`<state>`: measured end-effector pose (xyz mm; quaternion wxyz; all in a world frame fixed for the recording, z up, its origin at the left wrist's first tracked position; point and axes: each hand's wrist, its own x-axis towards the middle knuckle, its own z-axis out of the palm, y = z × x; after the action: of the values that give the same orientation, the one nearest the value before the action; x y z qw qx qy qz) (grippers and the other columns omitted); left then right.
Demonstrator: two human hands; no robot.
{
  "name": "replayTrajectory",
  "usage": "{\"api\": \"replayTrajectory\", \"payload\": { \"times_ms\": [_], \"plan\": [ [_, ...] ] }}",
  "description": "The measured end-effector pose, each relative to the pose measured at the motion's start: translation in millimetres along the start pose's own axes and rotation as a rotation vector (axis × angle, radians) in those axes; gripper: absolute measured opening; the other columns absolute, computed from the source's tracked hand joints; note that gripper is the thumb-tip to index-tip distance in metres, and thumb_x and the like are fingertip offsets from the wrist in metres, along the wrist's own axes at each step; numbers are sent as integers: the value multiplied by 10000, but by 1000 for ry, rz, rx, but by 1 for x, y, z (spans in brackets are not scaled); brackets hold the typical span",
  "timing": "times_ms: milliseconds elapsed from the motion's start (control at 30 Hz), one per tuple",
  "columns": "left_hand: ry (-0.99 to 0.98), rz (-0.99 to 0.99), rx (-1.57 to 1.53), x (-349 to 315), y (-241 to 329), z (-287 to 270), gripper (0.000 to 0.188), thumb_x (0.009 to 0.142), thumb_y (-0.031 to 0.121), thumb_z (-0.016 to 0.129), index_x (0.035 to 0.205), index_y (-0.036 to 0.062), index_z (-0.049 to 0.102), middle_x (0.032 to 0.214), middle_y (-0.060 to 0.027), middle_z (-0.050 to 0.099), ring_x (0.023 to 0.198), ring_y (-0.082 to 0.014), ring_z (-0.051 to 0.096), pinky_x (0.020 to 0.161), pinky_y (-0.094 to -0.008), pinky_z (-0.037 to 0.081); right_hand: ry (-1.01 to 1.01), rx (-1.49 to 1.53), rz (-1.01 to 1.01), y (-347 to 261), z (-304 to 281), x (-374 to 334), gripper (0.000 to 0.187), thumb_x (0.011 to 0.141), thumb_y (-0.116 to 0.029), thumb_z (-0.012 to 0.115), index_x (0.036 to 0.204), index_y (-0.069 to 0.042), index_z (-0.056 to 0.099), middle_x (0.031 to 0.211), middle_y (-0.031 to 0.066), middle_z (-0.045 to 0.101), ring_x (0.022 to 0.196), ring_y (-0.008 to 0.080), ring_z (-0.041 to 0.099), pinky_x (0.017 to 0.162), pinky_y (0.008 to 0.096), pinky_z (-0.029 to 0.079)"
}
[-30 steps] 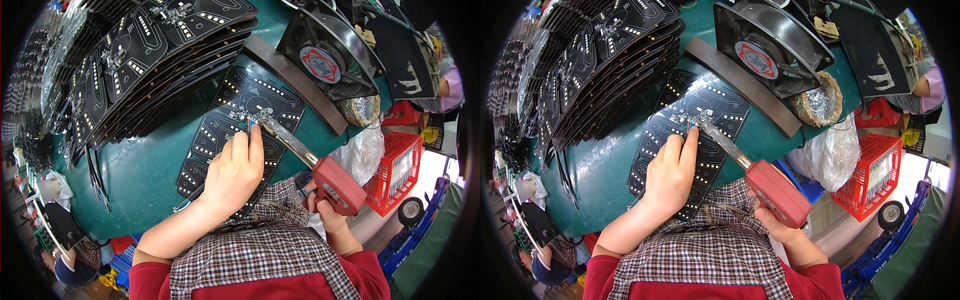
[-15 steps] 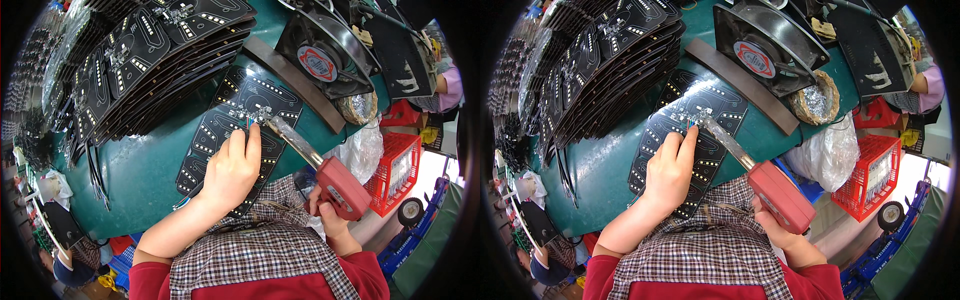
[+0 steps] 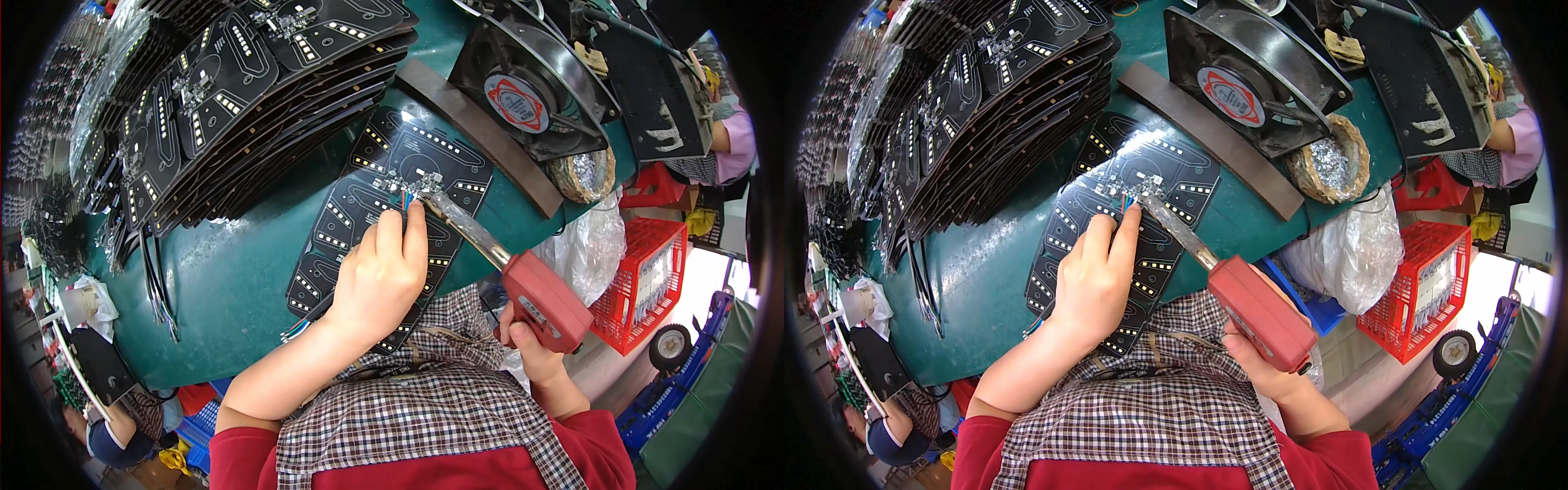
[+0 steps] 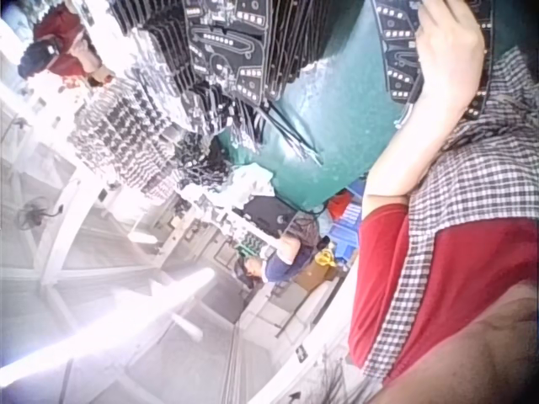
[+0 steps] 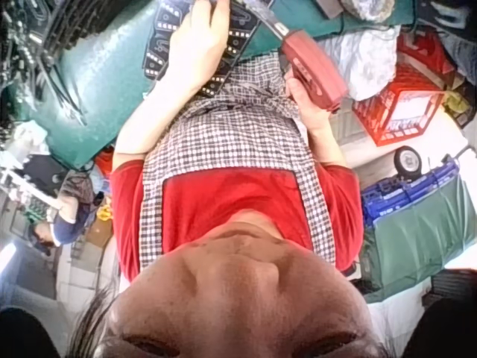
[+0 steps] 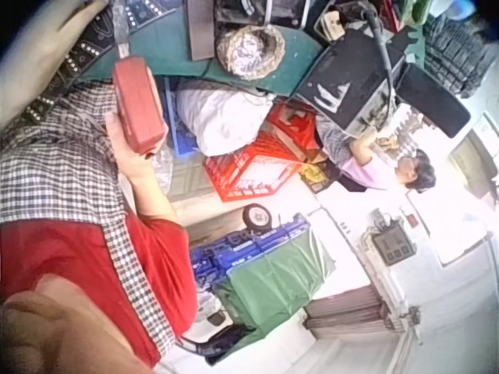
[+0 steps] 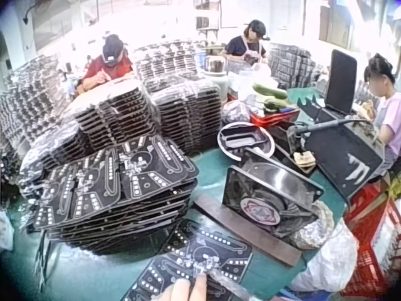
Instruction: The person solders wire harnesses onto circuit boards using a soldering gun, repeatedly taking boards from a stack, attaching and soldering wire leads, and placing the completed boards into a bin below.
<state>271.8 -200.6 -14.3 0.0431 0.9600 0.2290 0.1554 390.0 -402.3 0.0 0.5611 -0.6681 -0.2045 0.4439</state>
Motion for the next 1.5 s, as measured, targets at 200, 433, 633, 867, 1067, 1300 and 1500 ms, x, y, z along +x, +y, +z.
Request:
{"api": "replayTrajectory", "payload": {
  "times_ms": [200,433,633,867,1067,1300,1500],
  "plan": [
    [-16,-10,11,1,2,-1,375,695,42,560,1057,-56,571,751,-50,457,613,-122,550,492,-199,498,0,-485,-242,-4,-1,6,591,745,-156,723,1235,73,485,1169,183,586,891,193,640,758,282,503],
    [-26,-1,9,0,1,-2,383,696,36,560,1063,-72,563,775,-57,467,630,-126,560,507,-200,505,2,-283,-157,-13,2,7,626,747,-169,729,1252,79,455,1144,193,591,872,193,641,725,279,508],
    [-41,10,-6,-1,1,-3,408,690,26,567,1083,-84,549,809,-81,487,662,-147,577,529,-218,519,49,32,-237,-15,5,1,608,817,-208,680,1292,46,398,1073,152,591,637,91,534,571,229,444],
    [-232,-134,-62,-2,14,-10,543,789,229,626,1239,-31,469,976,-153,514,922,-291,555,706,-338,509,86,-9,-281,-5,-3,-25,548,846,-249,626,1255,40,400,1076,226,554,567,154,532,508,269,449],
    [-265,-118,145,-48,52,-22,899,700,510,663,1369,5,338,1384,-322,280,1255,-441,340,969,-562,329,184,70,-422,0,-3,-45,484,854,-214,600,1226,36,419,1053,214,556,569,140,521,490,240,433],
    [-74,-96,144,-106,31,-70,509,786,88,510,1283,0,438,1291,-257,453,1168,-396,466,921,-484,421,292,48,-595,18,2,-65,372,919,-151,486,1229,27,382,1043,164,563,560,92,466,464,194,389],
    [-59,-490,-580,-261,-66,-222,387,686,-125,500,1027,-19,648,963,-166,669,886,-253,652,771,-302,496,441,13,-583,19,-9,-65,350,947,-156,453,1246,17,396,1200,108,490,1058,141,484,801,243,418]
  ]
}}
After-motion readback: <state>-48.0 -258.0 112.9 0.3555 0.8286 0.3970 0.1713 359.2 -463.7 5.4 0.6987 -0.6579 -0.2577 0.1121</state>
